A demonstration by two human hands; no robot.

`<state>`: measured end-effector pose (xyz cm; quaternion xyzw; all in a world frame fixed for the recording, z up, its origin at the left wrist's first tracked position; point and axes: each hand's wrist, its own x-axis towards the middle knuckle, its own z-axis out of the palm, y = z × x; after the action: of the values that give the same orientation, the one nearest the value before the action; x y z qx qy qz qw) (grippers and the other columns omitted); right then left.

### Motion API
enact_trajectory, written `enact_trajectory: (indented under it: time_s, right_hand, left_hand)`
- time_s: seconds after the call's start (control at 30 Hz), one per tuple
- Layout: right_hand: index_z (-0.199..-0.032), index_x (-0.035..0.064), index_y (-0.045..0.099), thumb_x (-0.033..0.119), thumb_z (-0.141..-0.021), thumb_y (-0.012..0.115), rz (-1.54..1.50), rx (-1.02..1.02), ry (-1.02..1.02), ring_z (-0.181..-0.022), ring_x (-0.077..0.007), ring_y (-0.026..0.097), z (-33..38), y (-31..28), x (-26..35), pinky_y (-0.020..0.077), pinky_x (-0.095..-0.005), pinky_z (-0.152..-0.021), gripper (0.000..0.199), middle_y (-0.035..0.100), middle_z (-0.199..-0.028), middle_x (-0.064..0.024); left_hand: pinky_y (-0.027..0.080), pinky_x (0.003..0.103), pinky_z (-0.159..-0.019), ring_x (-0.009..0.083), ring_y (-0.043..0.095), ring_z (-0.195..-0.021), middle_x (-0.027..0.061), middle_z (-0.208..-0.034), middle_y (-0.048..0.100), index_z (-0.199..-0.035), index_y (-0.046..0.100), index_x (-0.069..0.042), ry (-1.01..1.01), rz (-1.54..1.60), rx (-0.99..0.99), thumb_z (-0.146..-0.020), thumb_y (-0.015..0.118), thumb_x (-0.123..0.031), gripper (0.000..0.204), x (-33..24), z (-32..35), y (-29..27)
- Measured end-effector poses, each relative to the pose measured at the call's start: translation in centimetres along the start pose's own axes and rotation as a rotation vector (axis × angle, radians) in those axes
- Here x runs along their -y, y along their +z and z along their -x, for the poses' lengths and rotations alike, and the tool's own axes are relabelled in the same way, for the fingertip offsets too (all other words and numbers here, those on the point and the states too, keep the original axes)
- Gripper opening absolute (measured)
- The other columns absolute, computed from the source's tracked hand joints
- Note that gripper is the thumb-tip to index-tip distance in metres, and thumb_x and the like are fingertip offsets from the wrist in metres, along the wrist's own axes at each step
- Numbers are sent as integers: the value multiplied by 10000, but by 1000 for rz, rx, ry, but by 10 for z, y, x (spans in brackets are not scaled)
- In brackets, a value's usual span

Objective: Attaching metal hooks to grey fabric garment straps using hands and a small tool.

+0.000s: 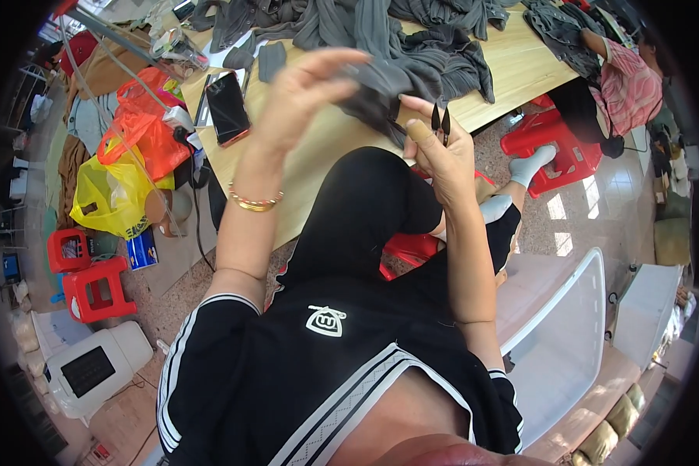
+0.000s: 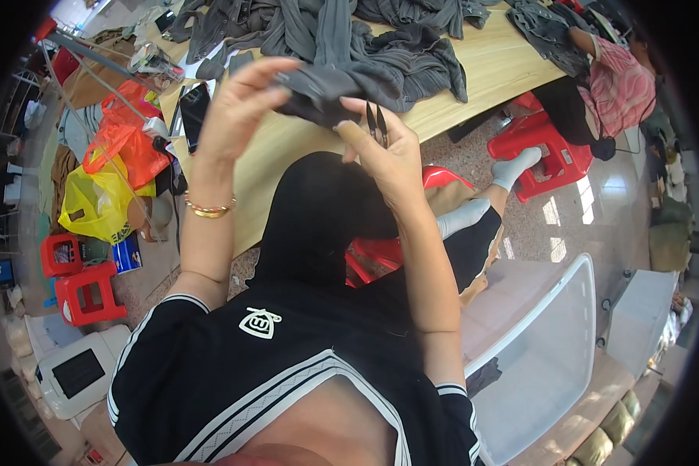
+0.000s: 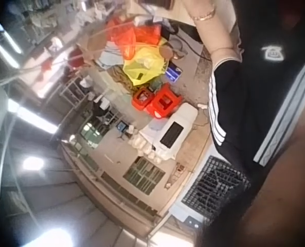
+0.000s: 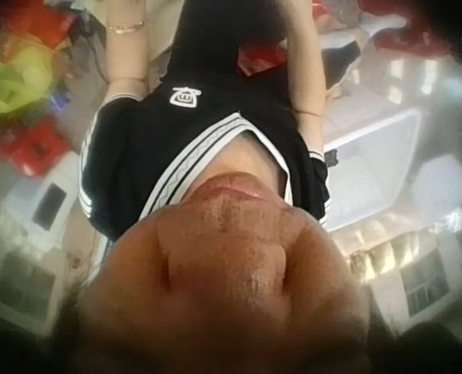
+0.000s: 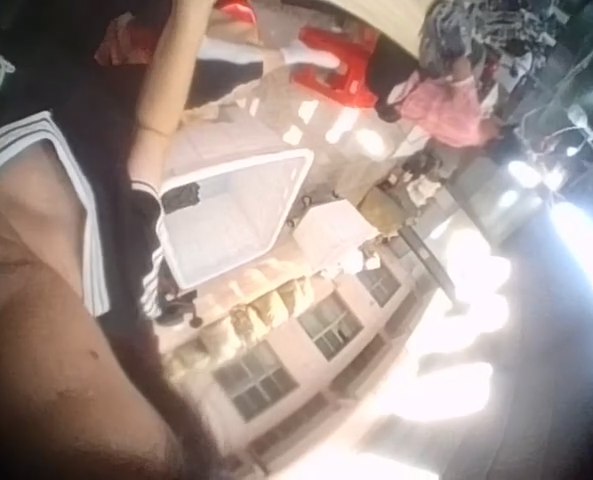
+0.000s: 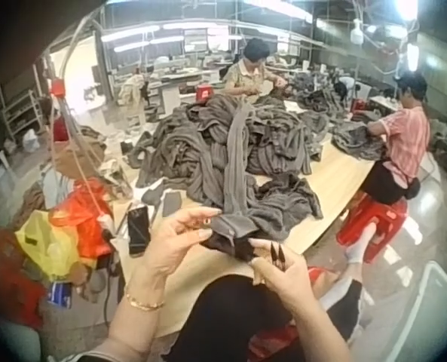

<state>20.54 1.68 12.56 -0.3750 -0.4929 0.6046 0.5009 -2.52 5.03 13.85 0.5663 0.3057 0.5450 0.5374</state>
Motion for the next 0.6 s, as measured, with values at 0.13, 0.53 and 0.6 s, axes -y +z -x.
enact_trajectory:
  time_s: [0.13, 0.53, 0.6]
  right_hand:
    - [-1223, 33, 665, 169, -935, 688, 45, -65, 89, -463, 16, 347, 16, -30, -23, 213, -177, -440, 319, 589, -638, 27]
    - [-1153, 26, 692, 151, -989, 603, -54, -297, 126, -415, 4, 331, 65, -85, -67, 191, -189, -401, 224, 581, -634, 14]
    - [-1164, 28, 689, 136, -990, 601, -49, -330, 137, -422, 3, 334, 73, -91, -68, 189, -190, -408, 222, 586, -638, 10]
  left_hand:
    - [498, 285, -903, 145, 626, -991, 81, -1129, 670, -1173, 664, -4, 325, -173, -792, -879, 618, 43, 302, 11, -20, -89]
    - [501, 409, -960, 314, 617, -1131, 162, -1234, 621, -1126, 697, -46, 307, -1097, 520, -881, 611, -121, 270, 133, -172, 86]
    - [490, 440, -994, 322, 595, -1192, 155, -1329, 575, -1323, 588, -93, 272, -1231, 613, -889, 584, -101, 434, 158, -190, 107]
